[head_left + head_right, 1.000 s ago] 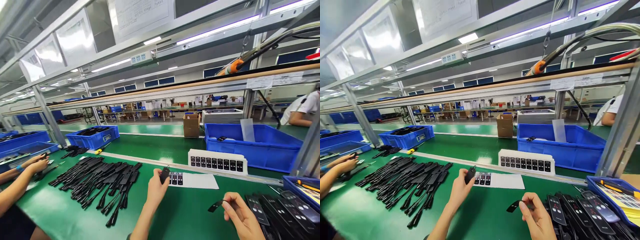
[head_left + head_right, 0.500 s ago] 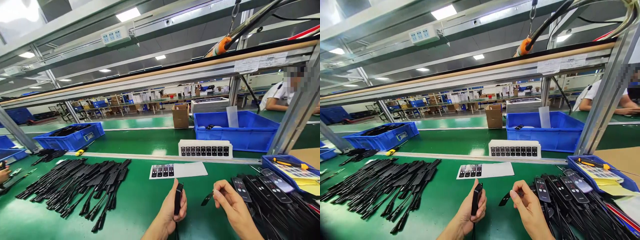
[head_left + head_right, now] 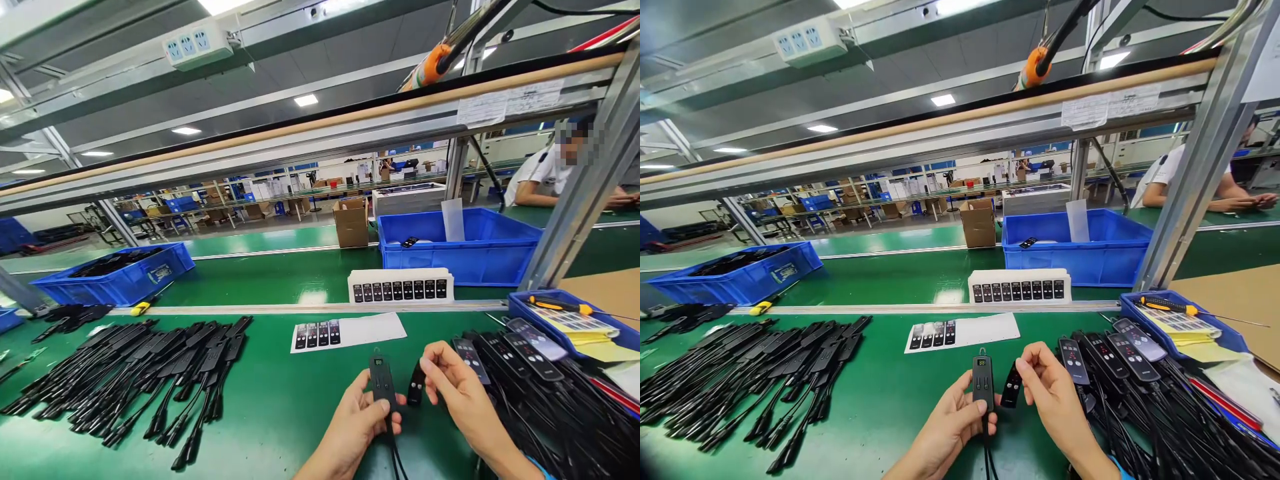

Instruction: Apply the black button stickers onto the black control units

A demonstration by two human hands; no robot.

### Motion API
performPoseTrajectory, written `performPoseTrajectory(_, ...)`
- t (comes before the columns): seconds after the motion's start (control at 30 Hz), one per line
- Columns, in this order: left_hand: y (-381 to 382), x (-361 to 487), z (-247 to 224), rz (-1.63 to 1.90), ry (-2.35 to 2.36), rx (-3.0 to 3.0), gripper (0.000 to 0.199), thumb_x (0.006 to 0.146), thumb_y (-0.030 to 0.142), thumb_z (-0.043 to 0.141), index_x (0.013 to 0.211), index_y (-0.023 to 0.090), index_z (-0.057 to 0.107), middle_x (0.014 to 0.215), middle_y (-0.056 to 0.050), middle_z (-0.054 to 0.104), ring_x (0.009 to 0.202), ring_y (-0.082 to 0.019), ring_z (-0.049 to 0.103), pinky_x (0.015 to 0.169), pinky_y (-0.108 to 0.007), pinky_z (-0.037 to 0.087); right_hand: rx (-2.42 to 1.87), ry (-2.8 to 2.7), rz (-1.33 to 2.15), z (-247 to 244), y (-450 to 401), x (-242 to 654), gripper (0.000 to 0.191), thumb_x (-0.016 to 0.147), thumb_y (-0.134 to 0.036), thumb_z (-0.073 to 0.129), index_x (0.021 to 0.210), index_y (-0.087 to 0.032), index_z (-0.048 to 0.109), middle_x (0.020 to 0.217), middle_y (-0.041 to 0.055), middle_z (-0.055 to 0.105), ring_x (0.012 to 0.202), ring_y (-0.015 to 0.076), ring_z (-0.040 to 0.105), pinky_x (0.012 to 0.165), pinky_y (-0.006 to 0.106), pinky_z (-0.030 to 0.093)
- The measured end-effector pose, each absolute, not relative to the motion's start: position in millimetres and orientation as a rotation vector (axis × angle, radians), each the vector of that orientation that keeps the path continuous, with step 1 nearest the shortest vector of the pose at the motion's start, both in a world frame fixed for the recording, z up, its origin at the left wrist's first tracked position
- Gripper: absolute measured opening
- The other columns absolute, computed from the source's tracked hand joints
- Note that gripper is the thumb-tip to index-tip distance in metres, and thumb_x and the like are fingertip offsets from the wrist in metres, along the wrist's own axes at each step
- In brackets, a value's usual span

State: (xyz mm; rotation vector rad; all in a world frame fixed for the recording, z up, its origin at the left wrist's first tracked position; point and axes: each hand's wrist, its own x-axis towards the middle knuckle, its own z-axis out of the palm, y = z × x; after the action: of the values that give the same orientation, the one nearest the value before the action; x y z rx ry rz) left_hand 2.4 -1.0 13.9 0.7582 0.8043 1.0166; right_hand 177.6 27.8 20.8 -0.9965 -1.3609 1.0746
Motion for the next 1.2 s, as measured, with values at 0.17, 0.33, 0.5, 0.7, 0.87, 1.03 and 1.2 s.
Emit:
performPoseTrajectory(0.17,-10.0,5.0,14.2,0.912,0.785,0.857,0.072,0.062,0.025,0.082,0.123,0.015,0.046,0.082,-0.006,0.068,0.066,-0.014,0.066,0.064,-0.023,0.049,-1.035,-1.427,1.151,21.6,24.3,173.4,0.033,0.083,-0.053,0.058,0.078,-0.020,0.055,0.065,-0.0035,0.048,0.049,0.0095,0.043,0.041,0.020,0.035)
performPoseTrajectory(0.33,-14.4,7.7,13.6,0.852,0.757,0.867,0.072,0.062,0.027,0.083,0.123,0.018,0.045,0.089,-0.007,0.067,0.074,-0.018,0.069,0.071,-0.028,0.052,-1.101,-1.555,1.106,16.0,19.6,171.1,0.026,0.085,-0.045,0.058,0.077,-0.020,0.059,0.065,-0.0015,0.054,0.060,0.0134,0.052,0.052,0.023,0.044)
performPoseTrajectory(0.5,-14.8,9.2,14.1,0.836,0.735,0.836,0.071,0.062,0.027,0.083,0.122,0.019,0.045,0.091,-0.008,0.068,0.076,-0.019,0.070,0.072,-0.028,0.053,-1.110,-1.546,1.168,15.5,16.0,170.6,0.024,0.085,-0.043,0.058,0.079,-0.020,0.059,0.066,-0.0018,0.054,0.059,0.0134,0.052,0.050,0.022,0.045)
performPoseTrajectory(0.7,-15.5,9.0,17.6,0.823,0.750,0.830,0.071,0.063,0.024,0.082,0.123,0.018,0.044,0.090,-0.008,0.068,0.077,-0.019,0.070,0.073,-0.029,0.053,-1.134,-1.518,1.202,20.1,14.4,169.8,0.027,0.084,-0.047,0.059,0.078,-0.020,0.058,0.065,-0.0014,0.052,0.059,0.0136,0.052,0.046,0.021,0.047)
performPoseTrajectory(0.87,-15.3,8.1,21.0,0.803,0.751,0.853,0.072,0.065,0.027,0.081,0.125,0.017,0.044,0.090,-0.009,0.069,0.078,-0.020,0.070,0.075,-0.030,0.052,-1.135,-1.498,1.223,21.8,13.7,169.6,0.028,0.083,-0.048,0.060,0.079,-0.020,0.058,0.065,-0.0011,0.053,0.059,0.0139,0.052,0.045,0.021,0.048)
performPoseTrajectory(1.03,-15.3,8.0,22.0,0.796,0.776,0.867,0.069,0.069,0.032,0.078,0.126,0.017,0.043,0.087,-0.009,0.070,0.073,-0.018,0.070,0.070,-0.026,0.050,-1.130,-1.500,1.188,20.8,12.6,169.9,0.025,0.083,-0.044,0.061,0.079,-0.020,0.060,0.064,-0.0017,0.054,0.058,0.0134,0.052,0.046,0.021,0.046)
performPoseTrajectory(1.2,-16.1,9.5,19.6,0.816,0.774,0.870,0.071,0.068,0.034,0.079,0.126,0.017,0.043,0.082,-0.008,0.071,0.072,-0.017,0.070,0.071,-0.027,0.051,-1.149,-1.518,1.142,19.4,14.4,169.3,0.023,0.082,-0.042,0.062,0.078,-0.020,0.060,0.063,-0.0018,0.055,0.056,0.0132,0.052,0.047,0.022,0.044)
